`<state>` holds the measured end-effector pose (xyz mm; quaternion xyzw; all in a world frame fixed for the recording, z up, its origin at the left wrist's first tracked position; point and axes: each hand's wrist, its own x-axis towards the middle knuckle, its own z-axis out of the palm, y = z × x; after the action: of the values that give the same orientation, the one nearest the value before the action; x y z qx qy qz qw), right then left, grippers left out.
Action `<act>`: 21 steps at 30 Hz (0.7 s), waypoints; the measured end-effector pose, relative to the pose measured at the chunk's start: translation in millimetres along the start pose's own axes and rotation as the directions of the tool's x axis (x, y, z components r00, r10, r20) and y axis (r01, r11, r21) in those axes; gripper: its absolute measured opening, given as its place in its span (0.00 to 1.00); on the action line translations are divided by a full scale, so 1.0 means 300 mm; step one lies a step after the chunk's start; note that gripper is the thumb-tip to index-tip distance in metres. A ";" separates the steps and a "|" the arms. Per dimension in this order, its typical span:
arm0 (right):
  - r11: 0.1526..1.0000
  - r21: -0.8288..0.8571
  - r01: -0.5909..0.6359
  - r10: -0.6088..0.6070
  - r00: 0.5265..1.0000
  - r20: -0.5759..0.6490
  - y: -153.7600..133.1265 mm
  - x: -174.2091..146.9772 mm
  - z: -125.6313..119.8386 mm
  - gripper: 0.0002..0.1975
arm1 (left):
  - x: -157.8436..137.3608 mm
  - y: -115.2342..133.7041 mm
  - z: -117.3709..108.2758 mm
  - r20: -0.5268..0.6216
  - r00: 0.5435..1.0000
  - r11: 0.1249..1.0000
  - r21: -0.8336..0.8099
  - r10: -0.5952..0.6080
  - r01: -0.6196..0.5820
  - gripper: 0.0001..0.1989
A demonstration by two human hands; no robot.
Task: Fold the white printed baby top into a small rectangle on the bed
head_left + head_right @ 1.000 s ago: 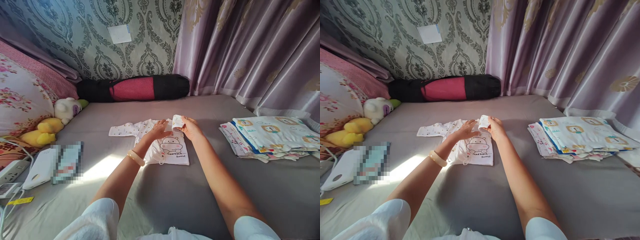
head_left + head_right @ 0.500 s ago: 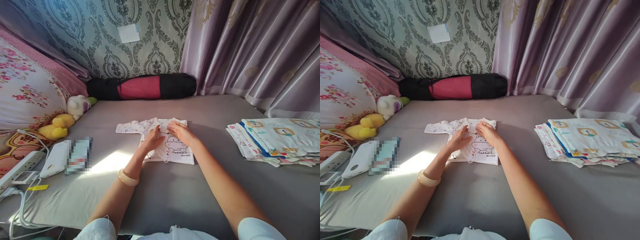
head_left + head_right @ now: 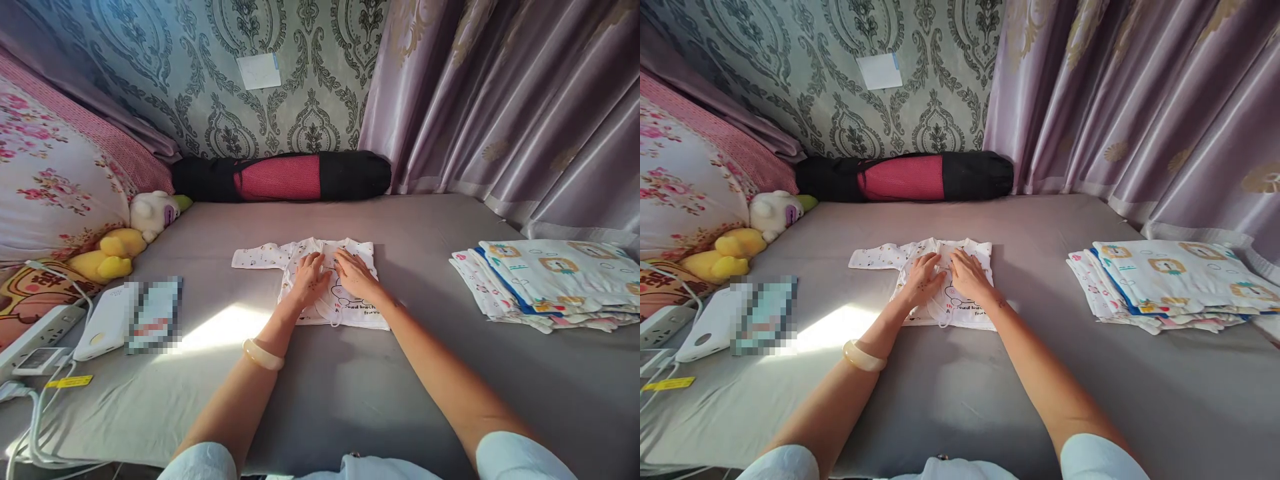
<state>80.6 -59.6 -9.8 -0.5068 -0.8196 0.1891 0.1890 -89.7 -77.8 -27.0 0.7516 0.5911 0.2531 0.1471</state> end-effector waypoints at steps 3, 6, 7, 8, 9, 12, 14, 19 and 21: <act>0.979 -0.202 -0.030 0.042 0.998 0.051 -0.021 0.007 0.002 0.25 | -0.006 0.001 -0.004 0.003 1.000 1.000 0.011 -0.024 0.024 0.25; 0.953 -0.299 -0.038 0.067 0.994 0.085 -0.029 0.015 0.012 0.27 | -0.015 0.012 -0.012 0.018 0.999 0.999 0.027 -0.036 0.036 0.25; 0.948 -0.316 -0.034 0.067 0.994 0.092 -0.028 0.016 0.017 0.28 | -0.018 0.017 -0.016 0.030 0.999 0.999 0.037 -0.039 0.038 0.25; 0.944 -0.329 -0.027 0.061 0.994 0.093 -0.026 0.015 0.023 0.28 | -0.021 0.022 -0.018 0.045 0.998 0.998 0.050 -0.043 0.041 0.25; 0.940 -0.339 -0.024 0.057 0.994 0.089 -0.022 0.014 0.028 0.29 | -0.023 0.027 -0.020 0.062 0.997 0.997 0.066 -0.049 0.045 0.25; 0.930 -0.366 -0.037 0.059 0.997 0.049 -0.005 0.006 0.039 0.29 | -0.027 0.028 -0.015 0.092 0.993 0.990 0.125 -0.075 0.063 0.25; 0.919 -0.386 -0.078 0.091 0.996 0.015 0.008 0.003 0.037 0.29 | -0.029 0.021 -0.007 0.085 0.994 0.987 0.151 -0.074 0.060 0.25; 0.881 -0.428 -0.200 0.198 0.979 -0.050 0.036 0.000 0.017 0.31 | -0.030 0.008 0.002 0.084 0.995 0.985 0.165 -0.062 0.048 0.26; 0.871 -0.430 -0.239 0.234 0.970 -0.067 0.051 -0.001 0.009 0.31 | -0.029 0.013 -0.005 0.095 0.992 0.985 0.164 -0.078 0.061 0.26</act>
<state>90.9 -53.8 -19.9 -0.6337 -0.7716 0.0199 0.0518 -88.8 -87.5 -25.6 0.7517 0.6274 0.1610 0.1245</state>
